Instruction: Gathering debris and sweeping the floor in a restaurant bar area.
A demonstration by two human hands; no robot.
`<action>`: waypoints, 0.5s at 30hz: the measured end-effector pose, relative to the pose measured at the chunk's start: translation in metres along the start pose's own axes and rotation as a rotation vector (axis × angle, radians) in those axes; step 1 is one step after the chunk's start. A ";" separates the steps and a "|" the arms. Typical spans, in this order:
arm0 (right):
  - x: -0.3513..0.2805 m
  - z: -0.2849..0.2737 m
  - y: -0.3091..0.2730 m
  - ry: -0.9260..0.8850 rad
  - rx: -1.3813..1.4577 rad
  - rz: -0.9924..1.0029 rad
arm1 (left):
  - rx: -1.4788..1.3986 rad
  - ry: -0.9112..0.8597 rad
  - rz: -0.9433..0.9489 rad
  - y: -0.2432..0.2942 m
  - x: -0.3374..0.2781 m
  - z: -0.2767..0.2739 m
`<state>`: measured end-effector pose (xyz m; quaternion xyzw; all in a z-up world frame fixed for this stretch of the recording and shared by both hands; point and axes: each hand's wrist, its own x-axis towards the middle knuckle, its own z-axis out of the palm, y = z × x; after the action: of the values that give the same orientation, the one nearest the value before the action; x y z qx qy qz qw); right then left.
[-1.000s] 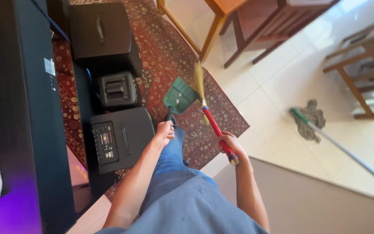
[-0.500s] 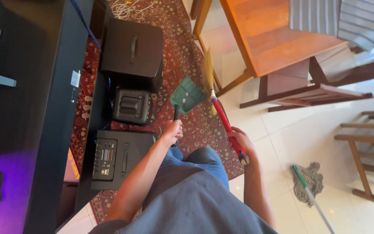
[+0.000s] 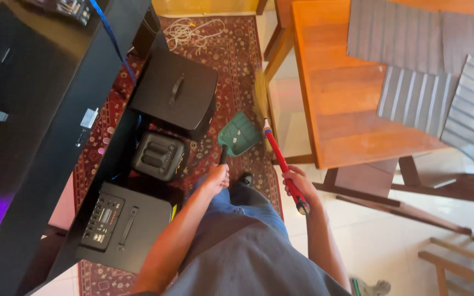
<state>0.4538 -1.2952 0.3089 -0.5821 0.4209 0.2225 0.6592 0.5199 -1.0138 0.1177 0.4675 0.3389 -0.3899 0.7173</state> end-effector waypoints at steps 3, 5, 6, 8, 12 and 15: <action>0.026 -0.018 -0.036 -0.047 -0.066 -0.005 | -0.125 -0.059 -0.038 0.001 0.022 0.024; 0.043 -0.018 -0.071 -0.088 -0.080 -0.039 | -0.156 -0.037 -0.011 0.023 0.027 0.045; 0.050 -0.019 -0.082 -0.093 -0.089 -0.027 | -0.167 -0.027 -0.017 0.027 0.041 0.049; 0.067 -0.018 -0.107 -0.101 -0.075 -0.025 | -0.193 -0.093 0.035 0.039 0.075 0.058; 0.113 -0.012 -0.160 -0.112 -0.092 -0.036 | -0.248 -0.075 -0.003 0.104 0.078 0.092; 0.140 -0.007 -0.202 -0.093 -0.138 -0.015 | -0.254 -0.090 0.065 0.141 0.111 0.107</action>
<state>0.6862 -1.3744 0.3124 -0.6181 0.3690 0.2727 0.6382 0.7084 -1.1040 0.1157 0.3659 0.3377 -0.3410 0.7974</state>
